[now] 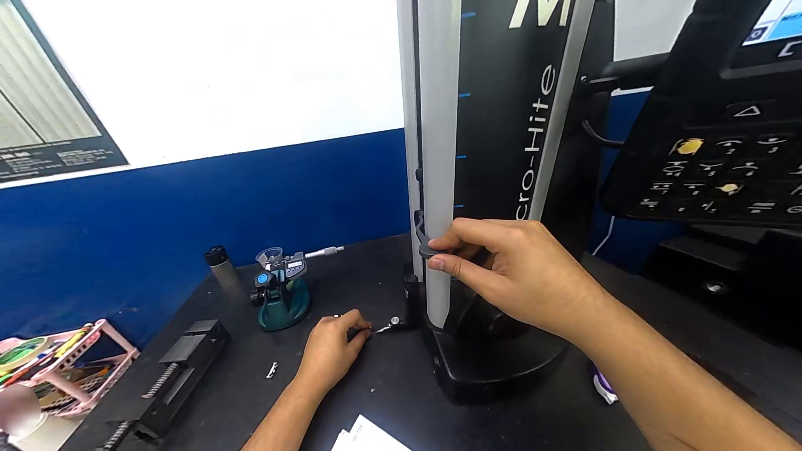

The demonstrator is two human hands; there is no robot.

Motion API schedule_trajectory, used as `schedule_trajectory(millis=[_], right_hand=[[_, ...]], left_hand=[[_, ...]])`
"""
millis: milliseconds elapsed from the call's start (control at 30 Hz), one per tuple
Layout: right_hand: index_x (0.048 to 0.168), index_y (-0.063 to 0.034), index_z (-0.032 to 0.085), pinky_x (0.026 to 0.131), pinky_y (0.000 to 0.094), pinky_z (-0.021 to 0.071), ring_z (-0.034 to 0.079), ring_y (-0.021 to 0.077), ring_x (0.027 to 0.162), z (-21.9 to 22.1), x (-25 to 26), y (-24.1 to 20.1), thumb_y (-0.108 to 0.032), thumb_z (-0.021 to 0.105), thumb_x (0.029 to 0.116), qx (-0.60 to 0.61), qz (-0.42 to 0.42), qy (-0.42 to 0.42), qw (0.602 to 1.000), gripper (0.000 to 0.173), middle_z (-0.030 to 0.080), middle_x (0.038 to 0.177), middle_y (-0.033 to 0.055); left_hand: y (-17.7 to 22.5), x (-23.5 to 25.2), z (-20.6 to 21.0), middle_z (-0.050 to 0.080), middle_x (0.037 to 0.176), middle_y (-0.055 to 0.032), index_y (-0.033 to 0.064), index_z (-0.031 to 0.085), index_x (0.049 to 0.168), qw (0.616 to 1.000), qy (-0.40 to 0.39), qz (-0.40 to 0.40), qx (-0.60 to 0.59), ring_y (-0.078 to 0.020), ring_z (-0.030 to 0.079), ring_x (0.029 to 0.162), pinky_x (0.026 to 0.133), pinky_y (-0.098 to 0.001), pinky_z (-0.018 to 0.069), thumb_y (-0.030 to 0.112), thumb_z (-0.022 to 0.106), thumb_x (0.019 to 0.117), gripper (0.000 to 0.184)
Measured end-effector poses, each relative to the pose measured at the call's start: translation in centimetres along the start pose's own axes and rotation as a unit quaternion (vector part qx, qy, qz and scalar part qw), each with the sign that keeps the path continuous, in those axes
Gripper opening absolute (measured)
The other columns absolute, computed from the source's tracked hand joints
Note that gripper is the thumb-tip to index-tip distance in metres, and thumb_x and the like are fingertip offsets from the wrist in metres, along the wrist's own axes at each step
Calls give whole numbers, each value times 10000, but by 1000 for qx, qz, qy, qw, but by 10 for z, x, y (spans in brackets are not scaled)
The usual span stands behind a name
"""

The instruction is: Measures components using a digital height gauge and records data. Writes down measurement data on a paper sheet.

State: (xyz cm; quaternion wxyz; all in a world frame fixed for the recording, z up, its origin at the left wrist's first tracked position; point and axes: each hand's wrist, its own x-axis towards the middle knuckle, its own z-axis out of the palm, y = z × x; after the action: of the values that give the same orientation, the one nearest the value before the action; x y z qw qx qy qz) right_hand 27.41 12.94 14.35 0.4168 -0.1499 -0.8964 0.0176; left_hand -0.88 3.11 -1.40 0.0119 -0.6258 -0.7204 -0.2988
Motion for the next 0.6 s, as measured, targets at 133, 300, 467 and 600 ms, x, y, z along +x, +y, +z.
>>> schedule_trajectory(millis=[133, 300, 467, 600], right_hand=[[1063, -270, 744, 611, 203, 568, 654, -33, 743, 0, 0, 0, -430, 612, 1004, 1, 1, 4, 1000, 216, 696, 872, -159], [1056, -267, 744, 619, 203, 569, 654, -35, 749, 0, 0, 0, -422, 618, 1002, 9, 2, 1, 1000, 207, 696, 876, -160], [1044, -272, 744, 592, 217, 562, 647, -29, 724, 0, 0, 1, -426, 621, 999, 11, 6, -1, 1000, 202, 692, 864, -159], [1037, -275, 748, 589, 219, 558, 642, -28, 717, 1, 0, 1, -436, 619, 998, 6, 7, -2, 1000, 209, 687, 854, -160]], left_hand=[[2, 0, 0, 773, 1033, 101, 196, 776, 1028, 1000, -1, -3, 5, -80, 696, 1049, 1015, -393, 510, 296, 654, 986, 163], [3, 0, -1, 772, 1043, 97, 196, 776, 1036, 1000, -6, -6, 4, -88, 693, 1062, 1034, -404, 497, 301, 648, 991, 171], [5, 1, -3, 769, 1058, 96, 193, 775, 1055, 1000, -19, -11, 8, -95, 692, 1073, 1040, -409, 497, 306, 639, 995, 187], [4, 1, -1, 770, 1053, 93, 193, 776, 1050, 1000, -15, -10, 10, -98, 694, 1063, 1029, -406, 502, 302, 644, 992, 181]])
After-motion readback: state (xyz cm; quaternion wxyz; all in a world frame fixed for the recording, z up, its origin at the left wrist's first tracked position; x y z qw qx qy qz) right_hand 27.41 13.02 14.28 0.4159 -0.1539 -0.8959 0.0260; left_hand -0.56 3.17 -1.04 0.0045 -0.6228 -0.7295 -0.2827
